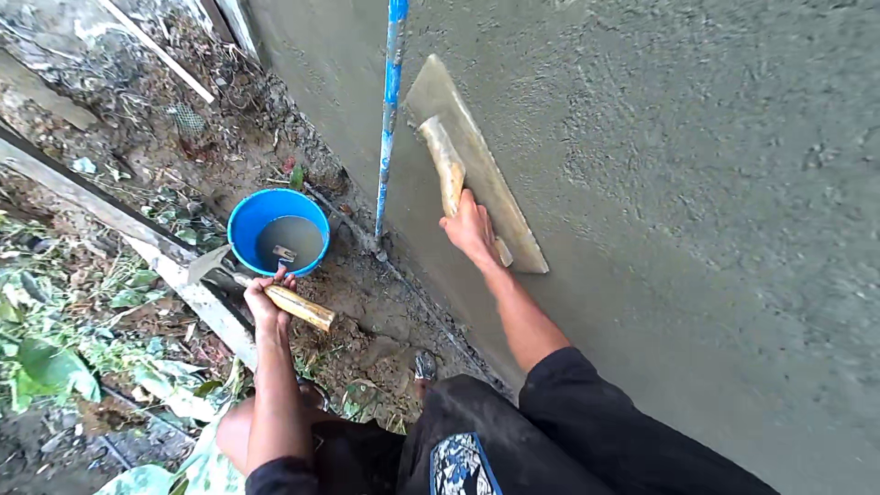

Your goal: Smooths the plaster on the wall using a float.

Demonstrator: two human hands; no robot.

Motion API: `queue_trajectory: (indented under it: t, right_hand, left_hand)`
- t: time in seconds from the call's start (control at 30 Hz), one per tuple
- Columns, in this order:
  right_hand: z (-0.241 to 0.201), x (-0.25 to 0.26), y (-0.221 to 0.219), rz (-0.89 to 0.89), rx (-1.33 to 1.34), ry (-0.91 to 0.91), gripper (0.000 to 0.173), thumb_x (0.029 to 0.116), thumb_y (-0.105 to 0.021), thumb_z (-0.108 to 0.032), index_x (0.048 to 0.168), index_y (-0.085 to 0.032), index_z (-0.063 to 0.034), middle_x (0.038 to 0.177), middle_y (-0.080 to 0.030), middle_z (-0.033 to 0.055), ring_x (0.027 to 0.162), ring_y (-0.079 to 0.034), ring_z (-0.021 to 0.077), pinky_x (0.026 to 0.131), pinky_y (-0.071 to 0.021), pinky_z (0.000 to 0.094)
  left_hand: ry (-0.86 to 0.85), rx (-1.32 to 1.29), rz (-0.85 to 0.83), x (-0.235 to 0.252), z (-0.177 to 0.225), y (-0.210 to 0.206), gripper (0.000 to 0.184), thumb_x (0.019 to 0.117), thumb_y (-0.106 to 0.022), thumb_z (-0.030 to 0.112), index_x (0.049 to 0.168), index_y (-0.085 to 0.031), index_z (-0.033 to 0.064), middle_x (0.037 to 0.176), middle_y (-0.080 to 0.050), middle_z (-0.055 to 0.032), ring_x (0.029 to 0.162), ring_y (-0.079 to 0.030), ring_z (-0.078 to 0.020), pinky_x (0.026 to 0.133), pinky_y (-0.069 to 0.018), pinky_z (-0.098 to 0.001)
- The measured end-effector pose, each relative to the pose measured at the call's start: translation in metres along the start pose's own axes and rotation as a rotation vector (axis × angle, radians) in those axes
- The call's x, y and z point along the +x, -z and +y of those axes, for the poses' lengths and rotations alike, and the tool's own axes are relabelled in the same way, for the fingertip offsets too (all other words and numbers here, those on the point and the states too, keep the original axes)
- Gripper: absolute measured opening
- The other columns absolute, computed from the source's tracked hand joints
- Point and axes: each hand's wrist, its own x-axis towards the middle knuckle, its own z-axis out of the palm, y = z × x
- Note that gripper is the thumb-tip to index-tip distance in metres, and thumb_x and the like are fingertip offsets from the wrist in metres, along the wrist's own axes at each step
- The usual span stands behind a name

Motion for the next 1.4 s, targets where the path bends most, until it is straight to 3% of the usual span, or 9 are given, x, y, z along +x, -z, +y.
queue_trajectory:
  t: [0.1, 0.27, 0.37, 0.5, 0.7, 0.83, 1.03, 1.2, 1.4]
  right_hand:
    - [0.04, -0.043, 0.018, 0.087, 0.097, 0.056, 0.058, 0.0895, -0.075, -0.022, 0.137, -0.048, -0.0047, 0.097, -0.067, 0.0264, 0.084, -0.068, 0.0469, 0.066, -0.0536, 0.0644]
    - [0.109, -0.086, 0.032, 0.214, 0.069, 0.051, 0.068, 0.086, -0.078, -0.021, 0.139, -0.048, 0.0097, 0.104, -0.07, 0.0267, 0.092, -0.071, 0.0385, 0.085, -0.0564, 0.0562]
    - [0.134, -0.098, 0.031, 0.285, 0.125, 0.1, 0.069, 0.0827, -0.077, -0.016, 0.137, -0.047, 0.0155, 0.103, -0.071, 0.024, 0.085, -0.073, 0.0314, 0.079, -0.0606, 0.0497]
    - [0.099, -0.073, 0.031, 0.296, 0.26, 0.19, 0.062, 0.0805, -0.073, -0.011, 0.132, -0.048, 0.0117, 0.091, -0.068, 0.0127, 0.067, -0.07, 0.0161, 0.063, -0.0626, 0.0348]
    - [0.024, -0.01, 0.014, 0.085, 0.095, 0.039, 0.068, 0.0882, -0.074, -0.015, 0.146, -0.041, -0.0026, 0.105, -0.067, 0.0222, 0.079, -0.07, 0.0334, 0.07, -0.0606, 0.0533]
    - [0.055, -0.037, 0.012, 0.011, -0.053, -0.041, 0.067, 0.0893, -0.075, -0.016, 0.147, -0.042, -0.0049, 0.105, -0.068, 0.0252, 0.081, -0.069, 0.0395, 0.071, -0.0582, 0.0581]
    - [0.082, -0.104, 0.073, 0.188, -0.202, -0.014, 0.064, 0.087, -0.076, -0.013, 0.14, -0.047, 0.0065, 0.103, -0.069, 0.0223, 0.086, -0.072, 0.0313, 0.08, -0.0595, 0.0502]
    - [0.029, -0.056, 0.078, 0.118, 0.0, 0.054, 0.064, 0.0879, -0.074, -0.011, 0.144, -0.043, -0.001, 0.1, -0.067, 0.0203, 0.07, -0.069, 0.0284, 0.065, -0.0614, 0.048]
    - [-0.005, -0.021, 0.049, 0.056, -0.13, -0.001, 0.064, 0.09, -0.073, -0.018, 0.143, -0.042, -0.0027, 0.106, -0.068, 0.0206, 0.079, -0.072, 0.0318, 0.071, -0.0622, 0.0513]
  left_hand:
    - [0.009, 0.002, -0.022, 0.003, 0.007, 0.004, 0.026, 0.0995, -0.037, 0.015, 0.107, -0.057, 0.0006, 0.104, -0.072, -0.0157, 0.08, -0.071, -0.0222, 0.073, -0.0602, -0.0357]
    - [0.007, 0.016, -0.058, -0.004, 0.025, 0.019, 0.037, 0.101, -0.034, 0.018, 0.117, -0.06, -0.0022, 0.106, -0.073, -0.0149, 0.085, -0.072, -0.0216, 0.077, -0.0598, -0.0344]
    - [0.009, 0.041, -0.041, -0.012, 0.031, 0.022, 0.035, 0.1001, -0.035, 0.018, 0.118, -0.061, 0.0031, 0.108, -0.072, -0.0084, 0.086, -0.071, -0.017, 0.079, -0.0587, -0.0309]
    - [0.033, 0.094, -0.002, -0.022, 0.031, 0.008, 0.033, 0.1007, -0.034, 0.019, 0.112, -0.064, 0.0081, 0.102, -0.074, -0.0023, 0.081, -0.07, -0.0108, 0.074, -0.0576, -0.0258]
    - [0.107, 0.089, -0.034, -0.021, 0.01, -0.01, 0.025, 0.0982, -0.039, 0.017, 0.108, -0.062, 0.0111, 0.101, -0.072, -0.0011, 0.081, -0.069, -0.0102, 0.073, -0.0569, -0.0254]
    - [0.135, 0.063, -0.052, -0.026, 0.006, -0.019, 0.023, 0.0979, -0.04, 0.016, 0.107, -0.06, 0.0113, 0.104, -0.074, -0.0022, 0.081, -0.071, -0.0114, 0.072, -0.0572, -0.0263]
    - [0.102, 0.0, -0.102, -0.025, 0.018, -0.011, 0.021, 0.0993, -0.038, 0.017, 0.107, -0.058, 0.0138, 0.105, -0.074, -0.0013, 0.08, -0.071, -0.011, 0.07, -0.058, -0.0245]
    - [0.074, -0.031, -0.077, -0.02, 0.015, -0.012, 0.022, 0.0994, -0.04, 0.016, 0.111, -0.058, 0.0124, 0.11, -0.073, -0.0024, 0.078, -0.07, -0.0107, 0.068, -0.0568, -0.0243]
    - [0.119, -0.078, -0.066, -0.02, 0.006, -0.014, 0.016, 0.0988, -0.04, 0.016, 0.108, -0.053, 0.0135, 0.105, -0.072, -0.0028, 0.077, -0.069, -0.0117, 0.068, -0.0567, -0.0265]
